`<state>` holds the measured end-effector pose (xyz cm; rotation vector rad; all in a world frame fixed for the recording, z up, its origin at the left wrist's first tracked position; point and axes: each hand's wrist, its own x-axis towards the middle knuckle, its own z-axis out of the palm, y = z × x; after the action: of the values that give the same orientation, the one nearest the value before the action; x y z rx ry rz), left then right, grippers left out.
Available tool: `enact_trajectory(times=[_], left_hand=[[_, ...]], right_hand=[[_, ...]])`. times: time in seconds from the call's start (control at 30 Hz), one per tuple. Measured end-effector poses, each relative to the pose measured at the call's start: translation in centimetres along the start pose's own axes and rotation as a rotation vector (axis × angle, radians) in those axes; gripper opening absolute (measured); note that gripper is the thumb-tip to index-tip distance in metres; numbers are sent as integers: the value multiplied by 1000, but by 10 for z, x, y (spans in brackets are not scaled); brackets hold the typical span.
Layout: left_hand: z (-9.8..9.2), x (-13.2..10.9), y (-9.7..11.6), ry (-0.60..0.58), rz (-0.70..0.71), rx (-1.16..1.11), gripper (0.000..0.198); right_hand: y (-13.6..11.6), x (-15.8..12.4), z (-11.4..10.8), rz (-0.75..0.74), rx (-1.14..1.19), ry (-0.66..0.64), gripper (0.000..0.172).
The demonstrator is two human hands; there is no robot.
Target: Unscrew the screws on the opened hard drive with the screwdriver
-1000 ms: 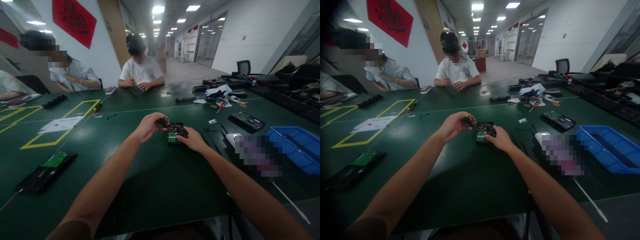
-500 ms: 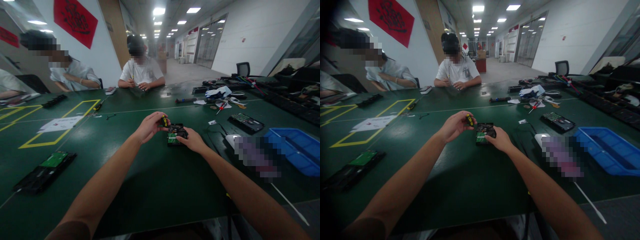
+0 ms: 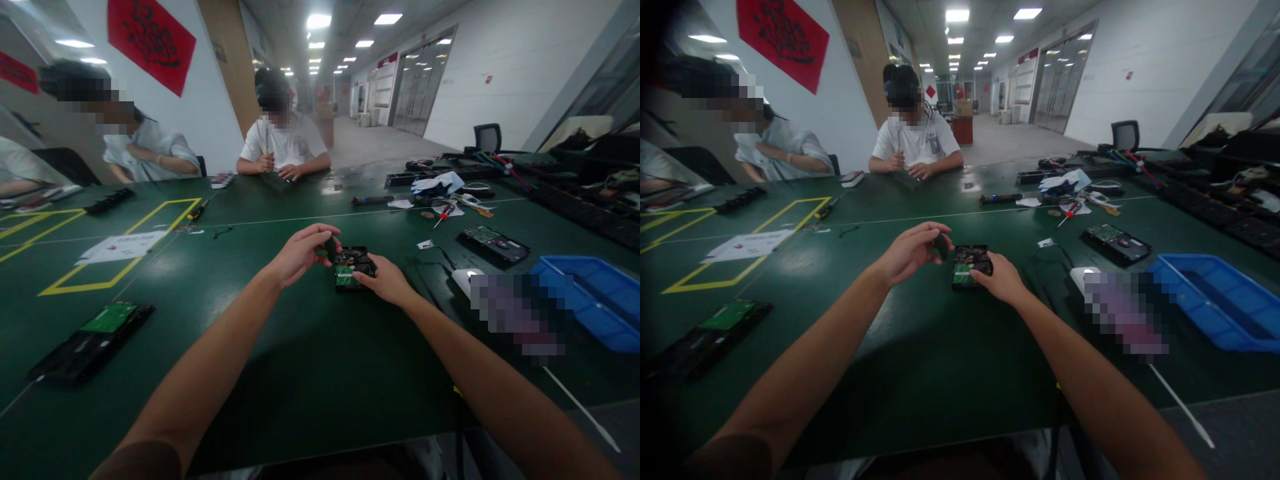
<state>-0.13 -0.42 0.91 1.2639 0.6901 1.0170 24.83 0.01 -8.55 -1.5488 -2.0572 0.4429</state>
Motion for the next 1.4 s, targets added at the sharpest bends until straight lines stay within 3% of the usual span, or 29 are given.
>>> enact_trajectory(times=[0.37, 0.87, 1.23, 1.4], left_hand=[[1, -1, 0, 0, 1, -60, 16], [-2, 4, -5, 30, 33, -91, 24], [-3, 2, -5, 51, 45, 94, 28], [-1, 1, -4, 25, 40, 68, 29]], right_hand=[[2, 0, 2, 7, 1, 21, 57], [0, 0, 0, -15, -1, 2, 57], [5, 1, 2, -30, -12, 6, 55], [6, 2, 3, -31, -14, 21, 57]])
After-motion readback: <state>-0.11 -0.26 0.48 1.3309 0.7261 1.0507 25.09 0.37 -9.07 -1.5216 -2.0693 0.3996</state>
